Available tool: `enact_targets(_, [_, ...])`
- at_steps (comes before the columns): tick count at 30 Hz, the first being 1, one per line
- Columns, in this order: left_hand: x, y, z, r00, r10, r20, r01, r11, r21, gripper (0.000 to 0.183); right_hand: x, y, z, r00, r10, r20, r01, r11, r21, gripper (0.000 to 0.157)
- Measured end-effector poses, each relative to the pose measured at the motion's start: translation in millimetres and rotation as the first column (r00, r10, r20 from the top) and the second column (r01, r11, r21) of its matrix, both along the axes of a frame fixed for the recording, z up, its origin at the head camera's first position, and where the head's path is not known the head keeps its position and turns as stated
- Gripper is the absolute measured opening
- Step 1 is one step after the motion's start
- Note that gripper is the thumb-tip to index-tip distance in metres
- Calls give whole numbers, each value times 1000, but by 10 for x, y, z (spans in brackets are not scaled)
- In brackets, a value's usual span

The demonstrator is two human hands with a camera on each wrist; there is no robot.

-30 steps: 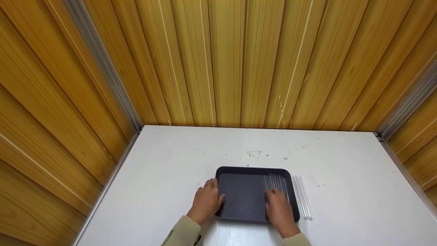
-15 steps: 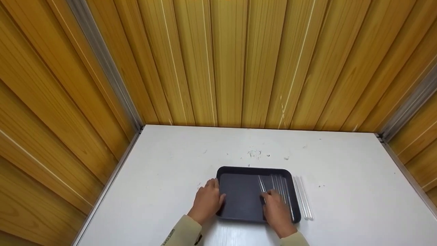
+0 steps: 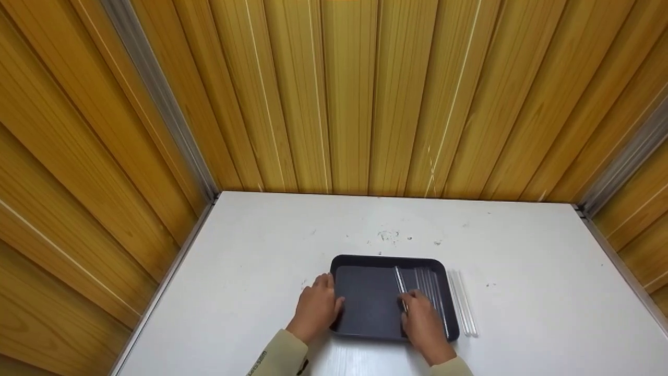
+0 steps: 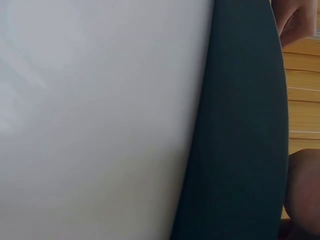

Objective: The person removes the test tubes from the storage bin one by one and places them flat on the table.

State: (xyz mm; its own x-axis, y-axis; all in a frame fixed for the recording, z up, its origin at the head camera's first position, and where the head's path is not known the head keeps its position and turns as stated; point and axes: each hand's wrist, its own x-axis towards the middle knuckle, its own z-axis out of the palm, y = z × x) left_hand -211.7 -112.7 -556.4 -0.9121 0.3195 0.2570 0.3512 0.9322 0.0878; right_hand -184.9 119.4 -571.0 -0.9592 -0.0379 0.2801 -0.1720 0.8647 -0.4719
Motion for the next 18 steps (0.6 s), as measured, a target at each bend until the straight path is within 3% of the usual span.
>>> enact_targets(5, [1, 31, -11, 1000, -10, -12, 10, 1000, 9, 58, 30, 37, 32, 1000, -19, 8, 19, 999, -33, 33])
enact_targets(12, [5, 34, -8, 1000, -15, -11, 15, 999, 28, 58, 68, 64, 98, 998, -35, -58, 33, 999, -32, 35])
enact_targets(18, [3, -8, -21, 1000, -13, -11, 13, 1000, 3, 60, 88, 96, 155, 997, -73, 5, 73, 996, -56, 34])
